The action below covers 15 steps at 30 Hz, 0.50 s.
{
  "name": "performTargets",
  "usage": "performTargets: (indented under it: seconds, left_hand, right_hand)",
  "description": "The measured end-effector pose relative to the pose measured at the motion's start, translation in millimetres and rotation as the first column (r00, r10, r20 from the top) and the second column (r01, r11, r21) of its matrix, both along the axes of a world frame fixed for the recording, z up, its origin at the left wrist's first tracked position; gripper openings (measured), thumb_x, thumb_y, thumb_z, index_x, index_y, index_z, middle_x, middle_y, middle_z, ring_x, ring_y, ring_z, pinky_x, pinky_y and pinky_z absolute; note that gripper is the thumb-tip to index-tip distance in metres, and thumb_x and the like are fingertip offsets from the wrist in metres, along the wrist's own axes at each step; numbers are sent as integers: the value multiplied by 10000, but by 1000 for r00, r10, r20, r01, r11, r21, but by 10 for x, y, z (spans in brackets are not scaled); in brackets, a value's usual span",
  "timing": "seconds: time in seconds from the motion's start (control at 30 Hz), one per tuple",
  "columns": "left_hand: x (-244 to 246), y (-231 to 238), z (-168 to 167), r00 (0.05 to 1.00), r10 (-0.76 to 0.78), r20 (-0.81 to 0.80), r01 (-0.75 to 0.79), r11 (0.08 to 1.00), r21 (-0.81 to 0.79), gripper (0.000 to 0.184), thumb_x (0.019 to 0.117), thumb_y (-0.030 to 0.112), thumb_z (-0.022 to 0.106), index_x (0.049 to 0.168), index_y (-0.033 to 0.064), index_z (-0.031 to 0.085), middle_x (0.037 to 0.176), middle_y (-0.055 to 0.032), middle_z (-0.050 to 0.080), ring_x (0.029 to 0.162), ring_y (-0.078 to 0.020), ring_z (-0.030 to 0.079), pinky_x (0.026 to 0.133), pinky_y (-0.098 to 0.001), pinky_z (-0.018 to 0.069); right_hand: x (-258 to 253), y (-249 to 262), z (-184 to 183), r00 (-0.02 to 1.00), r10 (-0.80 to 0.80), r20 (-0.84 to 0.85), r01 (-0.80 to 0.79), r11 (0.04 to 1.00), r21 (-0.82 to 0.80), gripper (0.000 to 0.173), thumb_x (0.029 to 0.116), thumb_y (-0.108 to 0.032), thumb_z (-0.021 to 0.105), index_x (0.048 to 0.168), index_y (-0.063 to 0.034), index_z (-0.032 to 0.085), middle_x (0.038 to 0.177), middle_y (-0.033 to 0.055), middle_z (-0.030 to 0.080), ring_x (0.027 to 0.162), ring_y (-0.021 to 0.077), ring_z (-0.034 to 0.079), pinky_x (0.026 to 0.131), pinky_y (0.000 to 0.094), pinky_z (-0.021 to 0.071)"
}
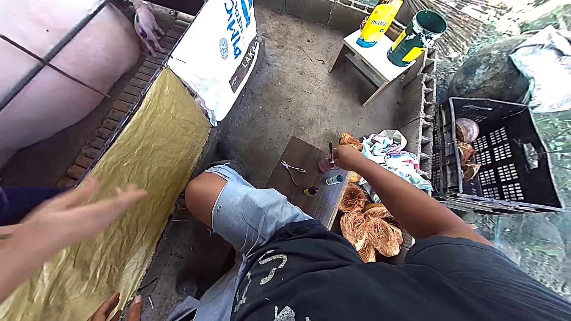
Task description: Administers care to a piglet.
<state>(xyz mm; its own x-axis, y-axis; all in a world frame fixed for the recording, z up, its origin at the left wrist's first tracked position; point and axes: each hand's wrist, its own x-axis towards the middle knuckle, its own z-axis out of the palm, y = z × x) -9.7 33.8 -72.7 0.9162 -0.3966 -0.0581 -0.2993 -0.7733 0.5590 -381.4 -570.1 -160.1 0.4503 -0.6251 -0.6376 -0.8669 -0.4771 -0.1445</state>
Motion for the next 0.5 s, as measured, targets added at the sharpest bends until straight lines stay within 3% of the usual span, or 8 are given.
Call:
performTargets:
  seconds: [0.13, 0.33, 0.5]
  left_hand:
    - [-188, -292, 309, 995, 45, -85, -42, 999, 28, 523, 938, 117, 690, 1364, -126, 511, 1402, -316, 518, 1300, -335, 546, 1034, -438, 499]
    - [4, 49, -31, 1000, -15, 1, 15, 1000, 9, 476, 925, 159, 716, 1308, -85, 576, 1368, -291, 546, 1259, -313, 572, 983, -421, 533]
    - [-15, 47, -27, 1000, 6, 0, -6, 1000, 3, 449, 924, 130, 707, 1297, -87, 584, 1386, -296, 530, 1268, -318, 556, 987, -424, 520]
  right_hand:
    - [51, -101, 88, 996, 45, -80, -39, 996, 76, 226, 988, -198, 622, 899, -23, 733, 960, 194, 717, 982, 390, 690, 848, 634, 527]
    - [-30, -281, -67, 992, 117, -47, -109, 983, 146, 197, 982, -188, 633, 933, -38, 751, 964, 184, 725, 973, 374, 692, 862, 635, 522]
    - [-77, -394, -121, 993, 115, -23, -108, 972, 210, 205, 992, -158, 601, 926, -43, 757, 940, 171, 724, 941, 354, 691, 851, 619, 516]
